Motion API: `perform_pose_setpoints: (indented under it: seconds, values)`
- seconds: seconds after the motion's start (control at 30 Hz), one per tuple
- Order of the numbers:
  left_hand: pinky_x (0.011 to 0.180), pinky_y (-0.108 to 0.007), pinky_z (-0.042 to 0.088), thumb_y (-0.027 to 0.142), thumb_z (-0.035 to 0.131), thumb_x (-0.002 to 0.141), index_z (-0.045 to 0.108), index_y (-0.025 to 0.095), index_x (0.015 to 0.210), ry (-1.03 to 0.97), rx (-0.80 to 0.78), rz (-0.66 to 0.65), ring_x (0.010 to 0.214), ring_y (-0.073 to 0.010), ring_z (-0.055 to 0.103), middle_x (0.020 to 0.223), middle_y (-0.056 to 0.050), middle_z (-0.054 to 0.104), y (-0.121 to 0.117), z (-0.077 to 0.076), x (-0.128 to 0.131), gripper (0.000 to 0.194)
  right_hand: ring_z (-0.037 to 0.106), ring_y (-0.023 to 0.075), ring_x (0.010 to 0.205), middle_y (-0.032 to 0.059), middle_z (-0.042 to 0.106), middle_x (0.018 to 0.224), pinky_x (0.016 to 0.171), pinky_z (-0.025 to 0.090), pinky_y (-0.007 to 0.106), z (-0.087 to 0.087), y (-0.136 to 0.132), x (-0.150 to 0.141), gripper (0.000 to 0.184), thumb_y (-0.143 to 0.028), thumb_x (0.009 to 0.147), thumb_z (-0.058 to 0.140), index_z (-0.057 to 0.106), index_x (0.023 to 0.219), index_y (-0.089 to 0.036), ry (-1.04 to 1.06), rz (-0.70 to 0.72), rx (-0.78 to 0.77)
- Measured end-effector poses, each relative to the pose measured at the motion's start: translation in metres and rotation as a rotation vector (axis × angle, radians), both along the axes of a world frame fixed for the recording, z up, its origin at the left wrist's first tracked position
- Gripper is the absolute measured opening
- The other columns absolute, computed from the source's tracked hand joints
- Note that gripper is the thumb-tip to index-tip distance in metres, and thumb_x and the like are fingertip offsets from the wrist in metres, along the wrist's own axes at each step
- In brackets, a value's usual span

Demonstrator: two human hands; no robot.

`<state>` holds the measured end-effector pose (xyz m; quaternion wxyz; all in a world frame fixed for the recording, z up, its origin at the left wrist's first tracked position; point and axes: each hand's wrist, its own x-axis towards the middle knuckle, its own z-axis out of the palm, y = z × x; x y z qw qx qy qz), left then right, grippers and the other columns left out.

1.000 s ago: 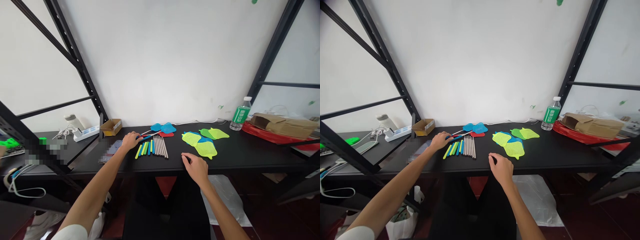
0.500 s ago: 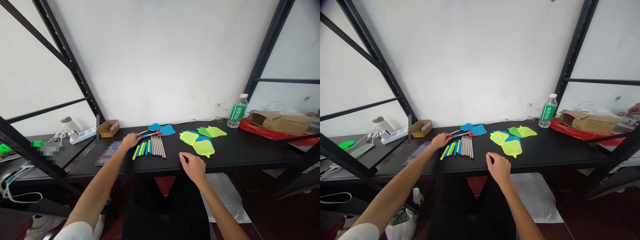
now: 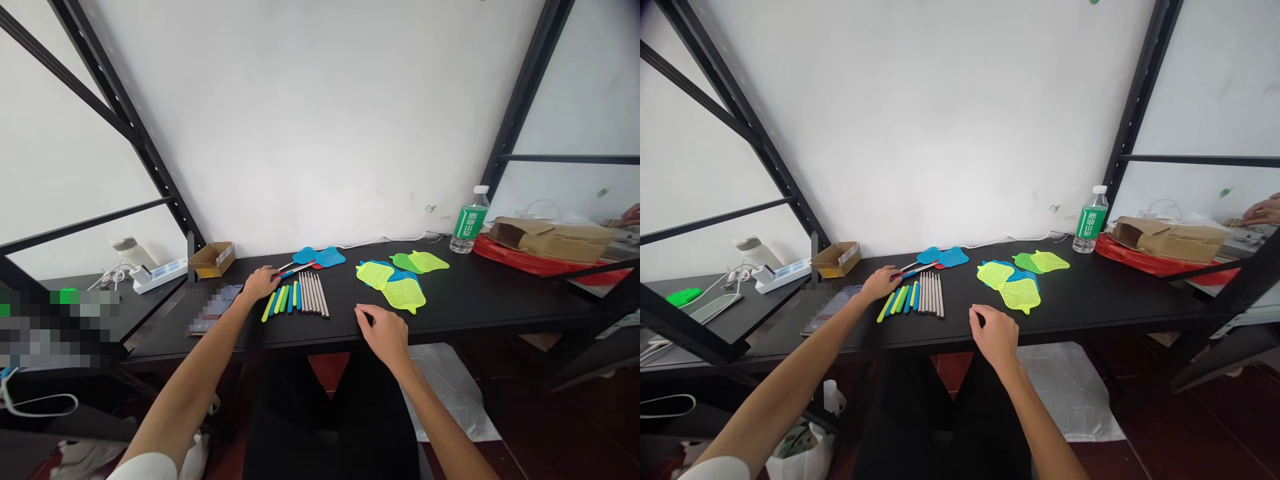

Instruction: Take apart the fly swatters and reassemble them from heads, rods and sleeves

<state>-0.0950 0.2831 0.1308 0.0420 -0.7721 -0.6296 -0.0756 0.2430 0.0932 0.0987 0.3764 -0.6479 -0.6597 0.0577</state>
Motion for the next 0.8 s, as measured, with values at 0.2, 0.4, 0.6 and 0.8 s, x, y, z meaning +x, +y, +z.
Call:
perform_pose_setpoints:
  seconds: [0.2,0.4,0.6,0.8]
  values:
    - [0.102,-0.034,0.044,0.028,0.044,0.090,0.058,0.022,0.134,-0.081,-0.005,-0.082,0.125,-0.0267,0.056,0.144,-0.009,0.054,0.000,-0.005,0.005,0.047,0.072,0.0229,0.099,-0.0046,0.074,0.116,0.073,0.050,0.030,-0.001,0.001,0.000,0.030,-0.038,0.096,0.046,0.075,0.102,-0.034,0.003,-0.001,0.001]
    - [0.094,-0.036,0.049,0.035,0.052,0.085,0.070,0.021,0.098,-0.173,0.085,-0.157,0.110,-0.0274,0.062,0.123,-0.010,0.065,0.003,-0.002,0.003,0.026,0.072,0.0215,0.098,-0.0055,0.075,0.114,0.073,0.050,0.029,-0.004,0.002,0.000,0.028,-0.037,0.095,0.049,0.076,0.098,-0.035,0.004,-0.024,0.016]
    - [0.090,-0.035,0.050,0.034,0.057,0.077,0.069,0.021,0.091,-0.092,0.047,-0.119,0.108,-0.0286,0.061,0.120,-0.009,0.065,0.003,0.005,-0.002,0.022,0.072,0.0217,0.098,-0.0052,0.075,0.114,0.072,0.050,0.029,-0.003,0.003,0.000,0.029,-0.038,0.095,0.048,0.076,0.099,-0.035,0.006,-0.017,0.013]
    - [0.080,-0.033,0.051,0.035,0.057,0.077,0.071,0.022,0.090,-0.078,0.001,-0.067,0.102,-0.0284,0.063,0.117,-0.008,0.066,-0.001,0.012,-0.005,0.024,0.072,0.0214,0.096,-0.0035,0.075,0.114,0.072,0.050,0.029,-0.003,0.003,0.000,0.029,-0.037,0.094,0.049,0.077,0.100,-0.034,0.011,-0.017,0.006]
